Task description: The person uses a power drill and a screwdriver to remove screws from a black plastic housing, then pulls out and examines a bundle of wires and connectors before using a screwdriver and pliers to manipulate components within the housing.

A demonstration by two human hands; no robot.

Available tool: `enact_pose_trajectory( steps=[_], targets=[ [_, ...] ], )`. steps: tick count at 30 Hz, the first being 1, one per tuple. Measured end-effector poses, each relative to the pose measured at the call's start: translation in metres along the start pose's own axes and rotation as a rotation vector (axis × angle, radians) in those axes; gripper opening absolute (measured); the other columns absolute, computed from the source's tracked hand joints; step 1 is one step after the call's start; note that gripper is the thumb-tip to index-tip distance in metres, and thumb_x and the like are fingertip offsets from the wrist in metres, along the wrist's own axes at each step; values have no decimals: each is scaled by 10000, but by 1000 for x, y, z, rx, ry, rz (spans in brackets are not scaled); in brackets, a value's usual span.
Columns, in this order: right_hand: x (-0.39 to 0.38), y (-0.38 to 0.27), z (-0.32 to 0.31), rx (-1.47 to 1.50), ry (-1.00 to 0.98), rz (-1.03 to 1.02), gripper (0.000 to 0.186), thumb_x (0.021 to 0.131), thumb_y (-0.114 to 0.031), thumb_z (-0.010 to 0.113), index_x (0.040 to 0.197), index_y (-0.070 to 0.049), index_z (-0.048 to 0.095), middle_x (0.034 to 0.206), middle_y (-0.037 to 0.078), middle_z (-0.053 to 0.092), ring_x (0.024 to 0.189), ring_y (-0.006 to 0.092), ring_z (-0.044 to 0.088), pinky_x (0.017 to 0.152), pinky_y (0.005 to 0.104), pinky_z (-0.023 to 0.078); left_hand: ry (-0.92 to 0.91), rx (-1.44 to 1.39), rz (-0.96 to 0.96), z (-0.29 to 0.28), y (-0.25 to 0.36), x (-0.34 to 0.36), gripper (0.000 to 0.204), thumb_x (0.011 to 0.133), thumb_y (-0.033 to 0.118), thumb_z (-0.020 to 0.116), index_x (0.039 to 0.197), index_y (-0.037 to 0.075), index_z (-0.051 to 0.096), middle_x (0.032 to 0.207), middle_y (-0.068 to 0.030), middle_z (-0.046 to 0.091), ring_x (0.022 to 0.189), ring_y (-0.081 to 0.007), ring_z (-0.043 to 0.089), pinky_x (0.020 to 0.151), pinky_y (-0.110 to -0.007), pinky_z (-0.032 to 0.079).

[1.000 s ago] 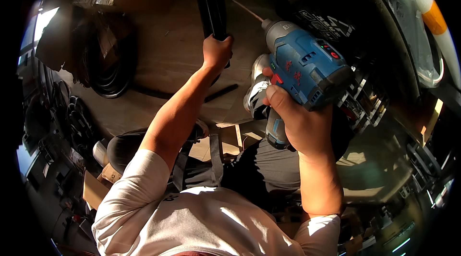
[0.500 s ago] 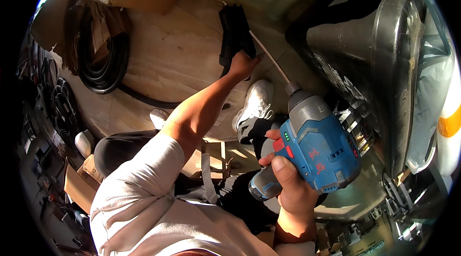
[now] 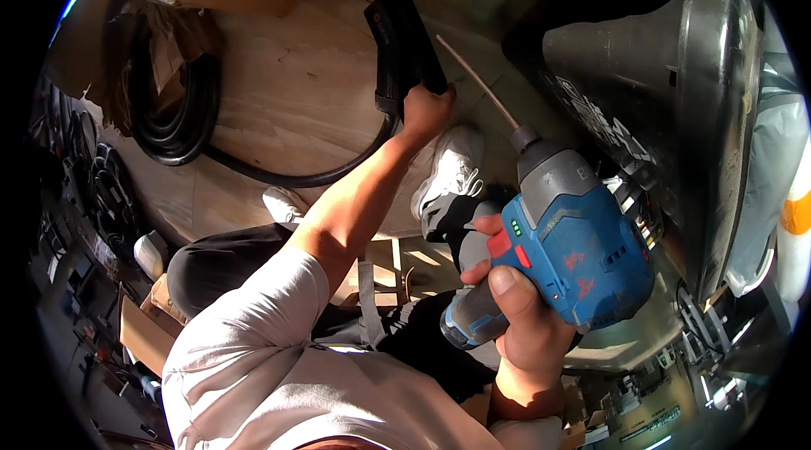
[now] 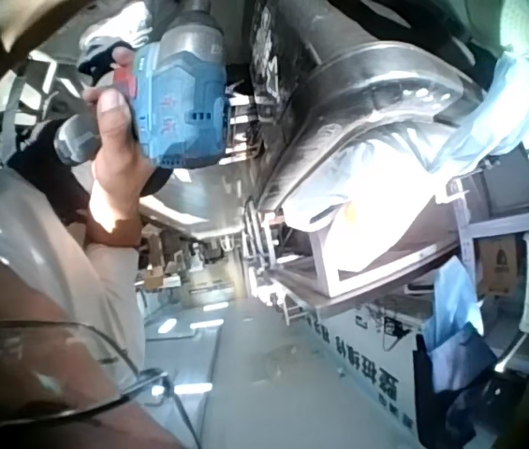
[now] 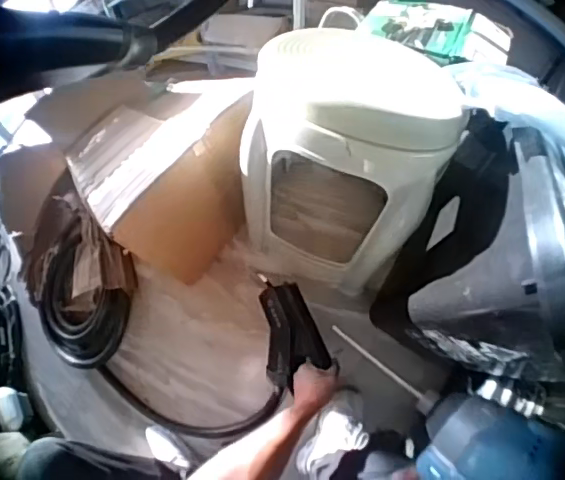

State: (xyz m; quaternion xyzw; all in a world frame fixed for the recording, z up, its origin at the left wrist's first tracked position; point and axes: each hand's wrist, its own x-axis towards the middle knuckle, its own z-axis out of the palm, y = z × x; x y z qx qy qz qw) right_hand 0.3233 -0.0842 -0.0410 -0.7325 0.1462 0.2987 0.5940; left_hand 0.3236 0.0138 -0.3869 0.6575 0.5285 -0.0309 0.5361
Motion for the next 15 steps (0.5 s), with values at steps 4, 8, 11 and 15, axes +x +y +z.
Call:
enact_pose_trajectory(
  steps=[4, 8, 11, 15],
  targets=[
    [1, -3, -5, 3, -27, 28, 603, 752, -216, 704, 1262, 43, 513, 1043, 226, 655, 648, 213, 638, 606, 303, 539, -53, 21, -156, 4, 1, 30, 525, 783, 406, 702, 946, -93, 700, 958, -322, 680, 985, -445, 668, 864, -469, 541],
    [2, -3, -9, 20, 20, -19, 622, 751, -224, 712, 1278, 37, 509, 1038, 222, 664, 628, 210, 634, 592, 305, 543, -43, -5, -128, 3, -11, 29, 526, 776, 393, 700, 953, -101, 697, 944, -316, 686, 979, -438, 674, 851, -465, 544],
    [3, -4, -11, 38, 11, -9, 615, 754, -224, 710, 1277, 35, 516, 1038, 220, 665, 632, 211, 636, 591, 301, 546, -40, -93, -202, 2, -6, 37, 510, 769, 379, 704, 926, -106, 690, 876, -312, 691, 885, -407, 710, 797, -443, 559],
    [4, -5, -17, 62, -4, -1, 582, 759, -216, 700, 1258, 33, 535, 1042, 220, 666, 653, 212, 644, 592, 302, 552, -73, -414, -90, -31, 16, -2, 267, 855, 212, 683, 720, 17, 561, 562, -58, 542, 459, -178, 550, 449, -316, 436]
  ],
)
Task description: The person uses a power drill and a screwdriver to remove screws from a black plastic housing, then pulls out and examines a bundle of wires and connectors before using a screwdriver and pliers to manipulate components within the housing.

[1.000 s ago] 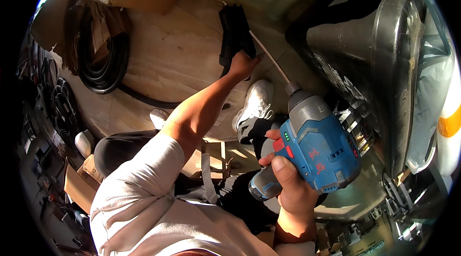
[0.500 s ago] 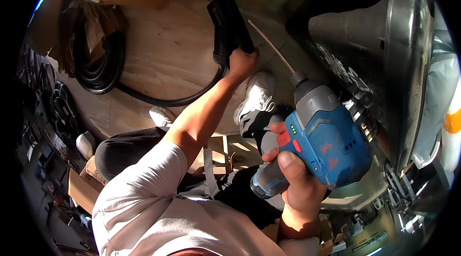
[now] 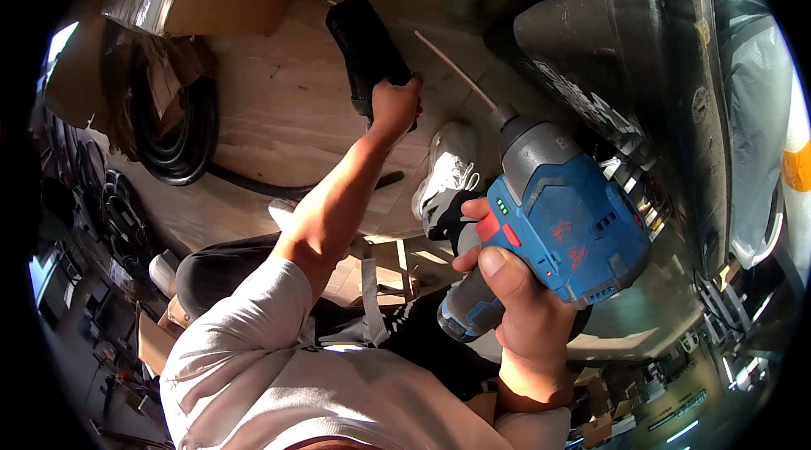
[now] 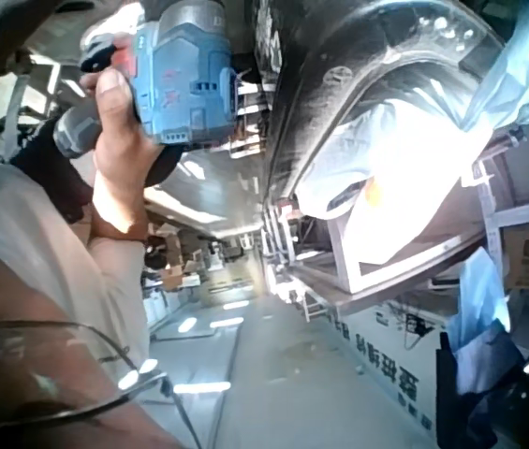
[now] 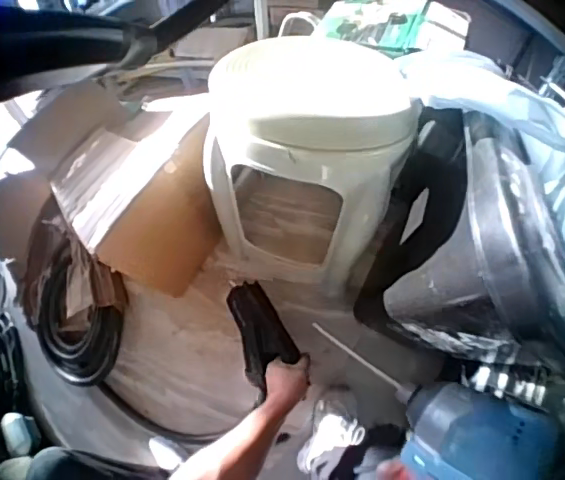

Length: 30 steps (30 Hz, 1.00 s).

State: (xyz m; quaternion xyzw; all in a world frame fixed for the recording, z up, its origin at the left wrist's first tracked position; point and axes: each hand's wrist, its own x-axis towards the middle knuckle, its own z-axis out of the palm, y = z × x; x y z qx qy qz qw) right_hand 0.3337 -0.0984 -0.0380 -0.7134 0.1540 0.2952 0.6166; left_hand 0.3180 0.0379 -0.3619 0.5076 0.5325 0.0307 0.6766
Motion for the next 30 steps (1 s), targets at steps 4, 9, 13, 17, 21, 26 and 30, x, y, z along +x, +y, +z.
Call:
enact_pose_trajectory(
  steps=[4, 9, 13, 17, 21, 26, 30],
  targets=[
    [1, -4, -5, 50, -78, -34, 455, 822, -115, 692, 1220, 54, 548, 1067, 206, 666, 745, 192, 667, 687, 309, 566, -147, -191, -40, -58, 54, -51, 231, 901, 199, 665, 763, 61, 540, 602, -38, 530, 473, -171, 524, 471, -309, 430],
    [-2, -5, -3, 98, -98, -43, 400, 835, -105, 668, 1200, 35, 584, 1055, 169, 689, 698, 171, 656, 650, 288, 542, -331, -450, -54, -164, 94, -100, 190, 941, 260, 583, 856, 100, 527, 691, -25, 489, 638, -169, 532, 644, -328, 488],
    [-5, 10, 4, 14, -185, -66, 353, 839, -172, 677, 1134, 12, 621, 1050, 142, 696, 674, 164, 643, 644, 296, 530, -38, -396, 18, -220, 142, -163, 177, 942, 206, 662, 848, 70, 596, 711, -17, 551, 614, -141, 564, 588, -305, 506],
    [-17, 22, 17, 17, -260, -45, 332, 827, -139, 688, 1119, 6, 628, 1000, 129, 705, 665, 159, 638, 635, 301, 524, 20, -381, 143, -303, 153, -203, 121, 947, 200, 635, 928, 84, 605, 663, 20, 482, 586, -127, 520, 577, -321, 494],
    [-34, 35, 29, 22, -331, -76, 342, 819, -59, 681, 1152, -3, 623, 1002, 139, 686, 692, 153, 623, 659, 310, 524, -277, -540, 194, -408, 121, -239, 215, 931, 178, 514, 1108, 71, 573, 648, 31, 410, 580, -128, 453, 590, -333, 455],
    [-41, 49, 47, -102, -393, -105, 313, 862, -128, 692, 1162, -46, 651, 1045, 93, 712, 777, 144, 633, 710, 295, 527, -122, -647, 129, -452, 92, -236, 147, 896, 180, 548, 1000, 96, 609, 652, 48, 416, 600, -113, 438, 618, -319, 429],
    [-48, 49, 55, -135, -414, -89, 277, 860, -149, 691, 1121, -55, 674, 1041, 82, 719, 785, 145, 628, 713, 298, 524, -263, -649, 182, -469, 89, -245, 74, 900, 192, 533, 965, 157, 527, 627, 78, 365, 560, -71, 380, 579, -270, 334]
  ],
)
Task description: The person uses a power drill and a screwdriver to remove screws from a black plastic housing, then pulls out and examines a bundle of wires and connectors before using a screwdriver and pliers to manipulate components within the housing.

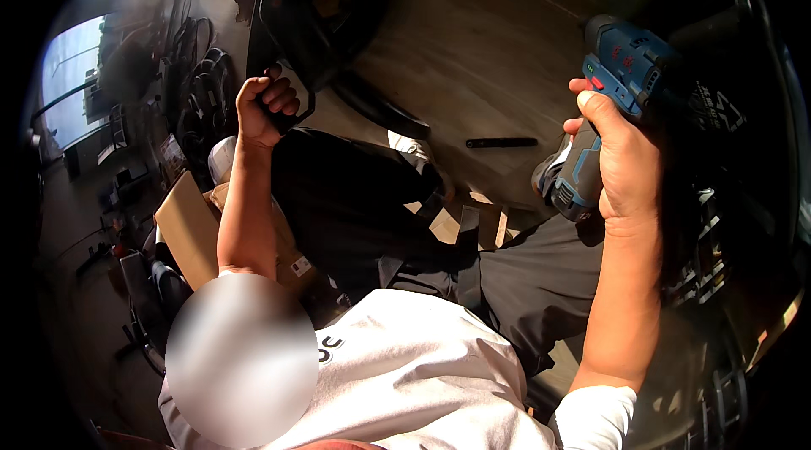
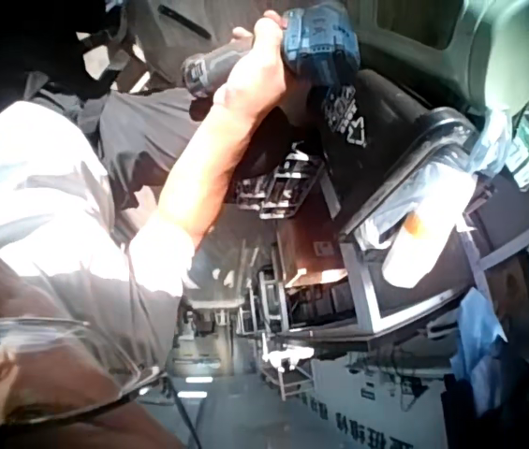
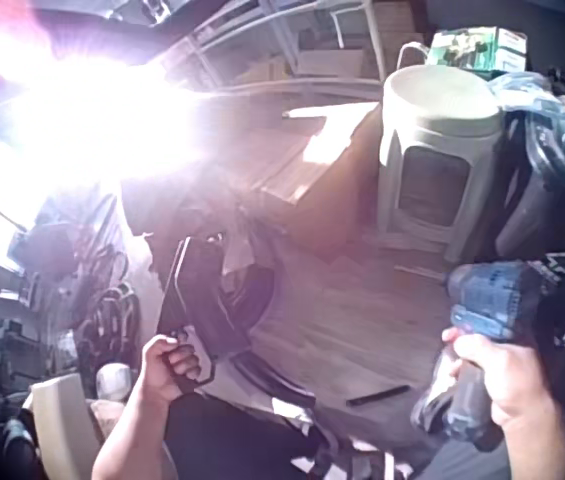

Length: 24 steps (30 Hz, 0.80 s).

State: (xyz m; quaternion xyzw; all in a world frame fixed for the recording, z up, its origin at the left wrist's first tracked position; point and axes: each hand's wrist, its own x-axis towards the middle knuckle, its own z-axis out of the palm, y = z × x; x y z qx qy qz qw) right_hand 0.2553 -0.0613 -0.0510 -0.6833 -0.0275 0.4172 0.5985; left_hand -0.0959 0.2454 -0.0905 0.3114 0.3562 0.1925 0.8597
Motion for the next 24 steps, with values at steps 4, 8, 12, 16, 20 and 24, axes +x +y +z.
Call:
enact_pose_trajectory(
  steps=[4, 8, 12, 16, 20, 24],
  targets=[
    [1, 1, 8, 11, -7, 0, 286, 855, -141, 689, 1126, -51, 669, 1039, 86, 710, 748, 150, 631, 668, 307, 529, -101, 69, -26, 1, -1, -6, 108, 875, 225, 544, 961, 174, 504, 598, 80, 368, 510, -75, 365, 533, -269, 306],
    [3, 0, 9, -17, -34, 25, 269, 865, -157, 683, 1114, -55, 681, 1063, 74, 716, 764, 130, 627, 696, 296, 527, -157, 72, -45, 3, -2, -6, 147, 855, 232, 545, 969, 140, 533, 588, 65, 384, 502, -98, 382, 536, -292, 344],
    [5, 0, 11, -29, -43, 11, 283, 868, -155, 674, 1130, -49, 675, 1074, 86, 711, 740, 127, 626, 692, 291, 528, -159, 16, -62, 2, -1, -5, 146, 849, 232, 542, 954, 132, 527, 586, 60, 388, 504, -104, 387, 541, -300, 356],
    [2, -3, 12, -9, -131, 43, 327, 861, -171, 673, 1154, -26, 657, 1092, 105, 700, 739, 123, 630, 704, 284, 531, -168, 31, -62, 0, -1, -4, 139, 853, 232, 541, 951, 136, 520, 586, 60, 383, 504, -103, 379, 542, -297, 347],
    [-8, -5, 13, -20, -359, -19, 368, 840, -178, 691, 1162, -5, 652, 1065, 113, 692, 812, 146, 636, 704, 291, 547, -176, 37, -55, 4, -3, 2, 150, 870, 225, 546, 981, 126, 520, 598, 64, 375, 503, -87, 363, 529, -278, 327],
    [-19, -6, 19, 58, -530, -4, 476, 822, -157, 702, 1248, 24, 591, 1110, 164, 659, 928, 181, 655, 735, 302, 577, -92, 85, -51, 17, -9, 15, 162, 882, 222, 543, 998, 112, 520, 606, 59, 357, 516, -88, 354, 535, -280, 332]
  ],
)
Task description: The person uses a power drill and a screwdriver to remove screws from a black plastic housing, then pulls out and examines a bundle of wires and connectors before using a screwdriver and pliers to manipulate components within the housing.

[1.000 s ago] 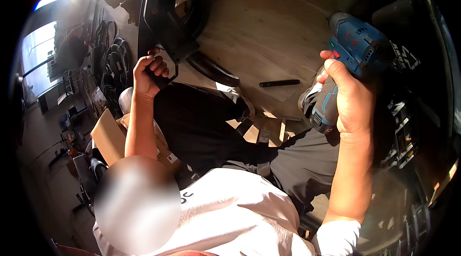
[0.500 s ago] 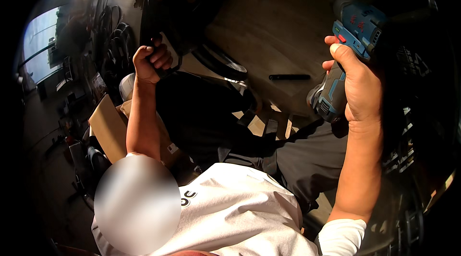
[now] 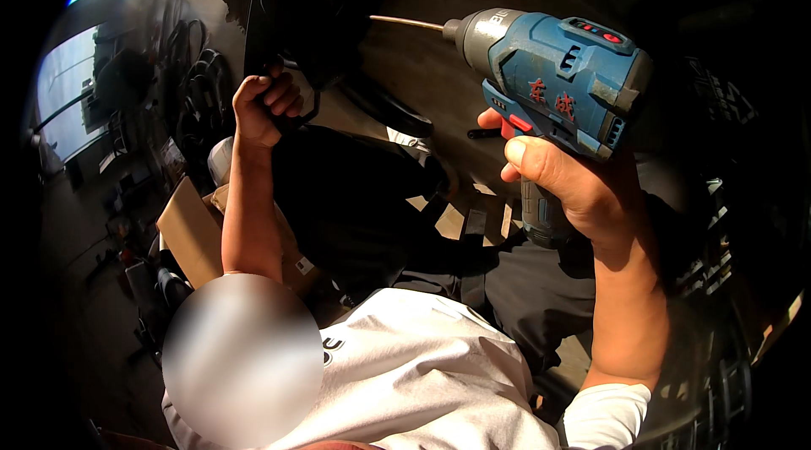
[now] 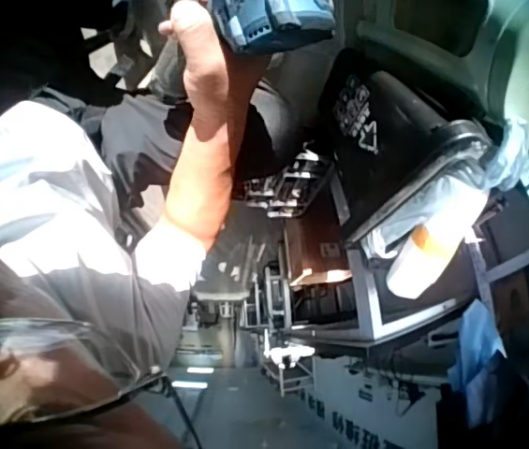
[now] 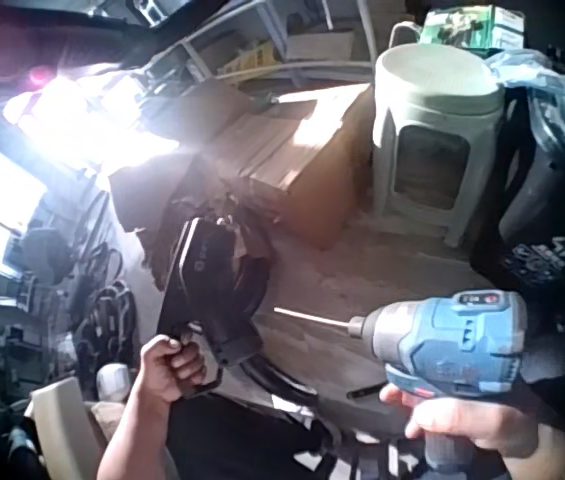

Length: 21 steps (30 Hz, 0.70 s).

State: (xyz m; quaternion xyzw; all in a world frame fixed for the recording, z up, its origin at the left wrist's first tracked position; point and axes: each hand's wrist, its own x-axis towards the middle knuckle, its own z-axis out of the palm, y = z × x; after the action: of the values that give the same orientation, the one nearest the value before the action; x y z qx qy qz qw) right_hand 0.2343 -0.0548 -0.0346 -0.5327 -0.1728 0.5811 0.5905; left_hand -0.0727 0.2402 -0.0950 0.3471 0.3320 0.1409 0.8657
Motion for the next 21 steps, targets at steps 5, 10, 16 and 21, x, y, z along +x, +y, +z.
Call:
enact_pose_trajectory(
  steps=[5, 10, 16, 21],
  targets=[
    [-3, 7, 1, 52, -153, 29, 465, 826, -58, 712, 1265, 0, 570, 1115, 155, 671, 912, 165, 655, 739, 299, 577, 28, 31, -41, 13, -2, 10, 161, 839, 191, 521, 952, 82, 557, 609, 25, 390, 549, -135, 412, 562, -332, 400],
    [-3, 16, 2, -83, -193, -23, 424, 831, -86, 725, 1226, -9, 591, 1071, 101, 693, 946, 172, 673, 836, 328, 562, -8, 109, -36, 24, -5, 19, 169, 854, 204, 544, 975, 86, 548, 607, 35, 392, 537, -123, 404, 549, -317, 399],
    [2, 18, 8, -122, -155, -13, 346, 804, -105, 737, 1127, -16, 650, 1017, 93, 708, 932, 193, 683, 830, 339, 555, -61, 96, -61, 26, -6, 22, 162, 865, 219, 552, 979, 106, 533, 606, 50, 385, 527, -109, 393, 546, -300, 389],
    [7, 18, 9, -428, -230, -110, 340, 796, -135, 749, 1107, -34, 651, 1005, 108, 703, 913, 236, 681, 815, 358, 551, -58, 137, -69, 26, -7, 23, 158, 863, 224, 547, 971, 110, 532, 602, 48, 381, 527, -110, 393, 548, -302, 392]
  ],
)
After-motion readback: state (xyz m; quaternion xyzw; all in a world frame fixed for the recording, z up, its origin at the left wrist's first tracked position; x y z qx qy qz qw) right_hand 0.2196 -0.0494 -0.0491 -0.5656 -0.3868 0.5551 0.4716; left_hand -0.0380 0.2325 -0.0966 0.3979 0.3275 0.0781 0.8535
